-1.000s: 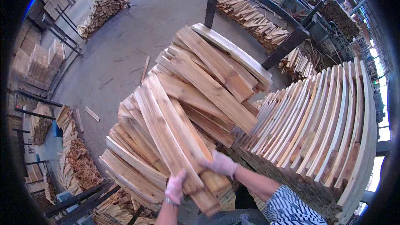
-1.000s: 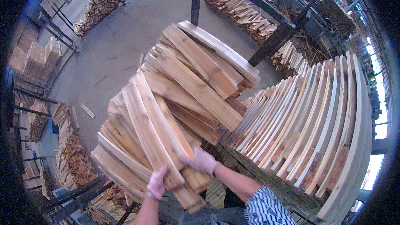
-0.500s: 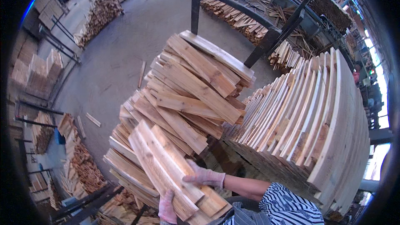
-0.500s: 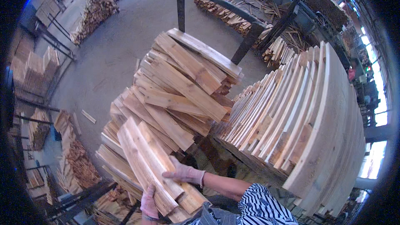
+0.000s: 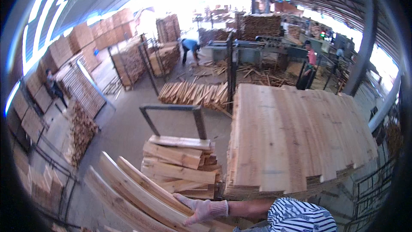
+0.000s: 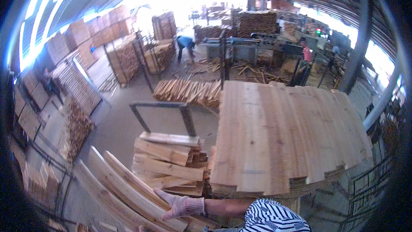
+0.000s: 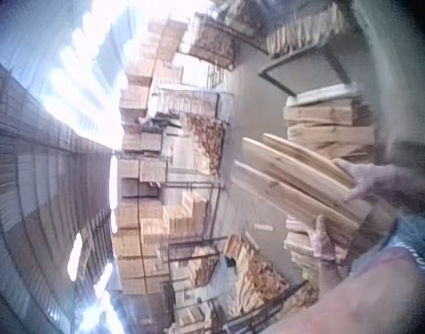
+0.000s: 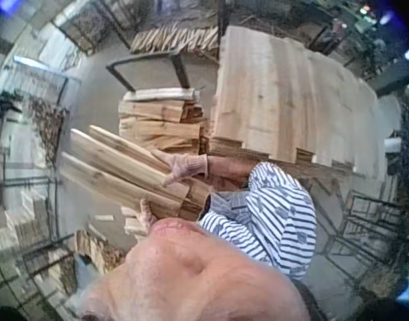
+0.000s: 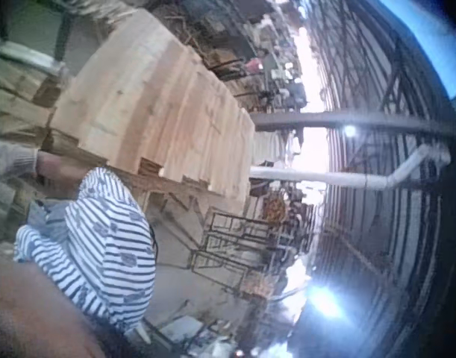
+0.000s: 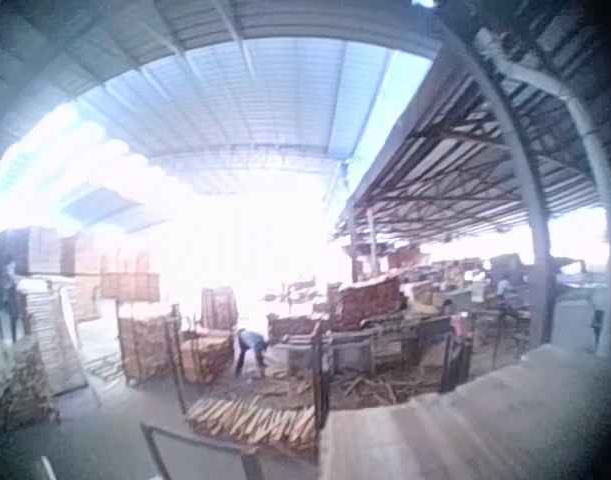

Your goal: The person lifts stacks of wooden planks from a metal rack and places them onto a growing pile on the floor. The person repeatedly bends, lifts, and arranges the lumber by hand in a busy workshop environment.

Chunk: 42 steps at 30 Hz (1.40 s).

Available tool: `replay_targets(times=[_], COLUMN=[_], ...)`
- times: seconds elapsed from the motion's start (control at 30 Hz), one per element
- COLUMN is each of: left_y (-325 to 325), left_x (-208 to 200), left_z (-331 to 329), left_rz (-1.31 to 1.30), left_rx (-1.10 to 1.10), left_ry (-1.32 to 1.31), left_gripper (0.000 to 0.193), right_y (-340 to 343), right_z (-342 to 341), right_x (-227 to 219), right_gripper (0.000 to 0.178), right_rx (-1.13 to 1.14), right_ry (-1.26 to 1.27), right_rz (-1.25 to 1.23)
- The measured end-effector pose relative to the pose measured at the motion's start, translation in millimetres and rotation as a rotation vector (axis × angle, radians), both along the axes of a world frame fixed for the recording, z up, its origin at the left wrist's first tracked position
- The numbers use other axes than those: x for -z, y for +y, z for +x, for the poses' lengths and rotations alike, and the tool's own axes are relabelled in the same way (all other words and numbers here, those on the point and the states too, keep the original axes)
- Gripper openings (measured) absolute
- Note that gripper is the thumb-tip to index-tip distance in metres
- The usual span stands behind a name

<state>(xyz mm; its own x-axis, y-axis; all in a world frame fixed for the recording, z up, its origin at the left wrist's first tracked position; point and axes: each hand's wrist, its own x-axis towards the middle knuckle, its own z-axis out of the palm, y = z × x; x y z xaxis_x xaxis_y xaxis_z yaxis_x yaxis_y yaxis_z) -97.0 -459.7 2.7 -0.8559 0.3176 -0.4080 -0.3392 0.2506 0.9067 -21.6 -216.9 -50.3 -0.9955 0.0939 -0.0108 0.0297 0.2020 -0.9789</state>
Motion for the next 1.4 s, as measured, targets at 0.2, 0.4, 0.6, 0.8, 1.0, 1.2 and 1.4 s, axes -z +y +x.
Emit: replay_targets(times=[0.2,0.4,0.6,0.8,1.0,1.2,1.4], left_y=[62.3,164.3,279.3,364.0,388.8,426.6,455.6], left_x=[-70.6,-156.8,-157.6,-188.6,-174.2,-214.1,-139.4], left_z=[14.0,90.6,180.0,178.6,222.1,286.1,286.8], left_rz=[0.238,0.640,0.858,0.928,0.937,0.880,0.718], left_rx=[0.207,0.350,0.593,0.984,1.087,1.199,1.184], left_ry=[0.340,0.722,0.530,0.402,0.538,0.147,-0.206], left_gripper=[0.069,0.070,0.069,0.074,0.068,0.065,0.048], right_y=[34.2,55.2,87.7,116.7,152.4,203.0,211.0], right_z=[100.5,244.2,401.9,374.8,383.9,475.8,570.6], right_x=[-123.1,-243.9,-285.3,-226.7,-220.7,-262.1,-277.7], right_gripper=[0.114,0.114,0.120,0.110,0.106,0.087,0.071], right_rx=[0.325,0.682,0.901,1.232,1.243,1.348,1.218], right_ry=[0.528,0.810,0.656,0.709,0.579,0.376,-0.712], right_rz=[0.223,0.683,1.006,1.028,0.895,0.883,0.846])
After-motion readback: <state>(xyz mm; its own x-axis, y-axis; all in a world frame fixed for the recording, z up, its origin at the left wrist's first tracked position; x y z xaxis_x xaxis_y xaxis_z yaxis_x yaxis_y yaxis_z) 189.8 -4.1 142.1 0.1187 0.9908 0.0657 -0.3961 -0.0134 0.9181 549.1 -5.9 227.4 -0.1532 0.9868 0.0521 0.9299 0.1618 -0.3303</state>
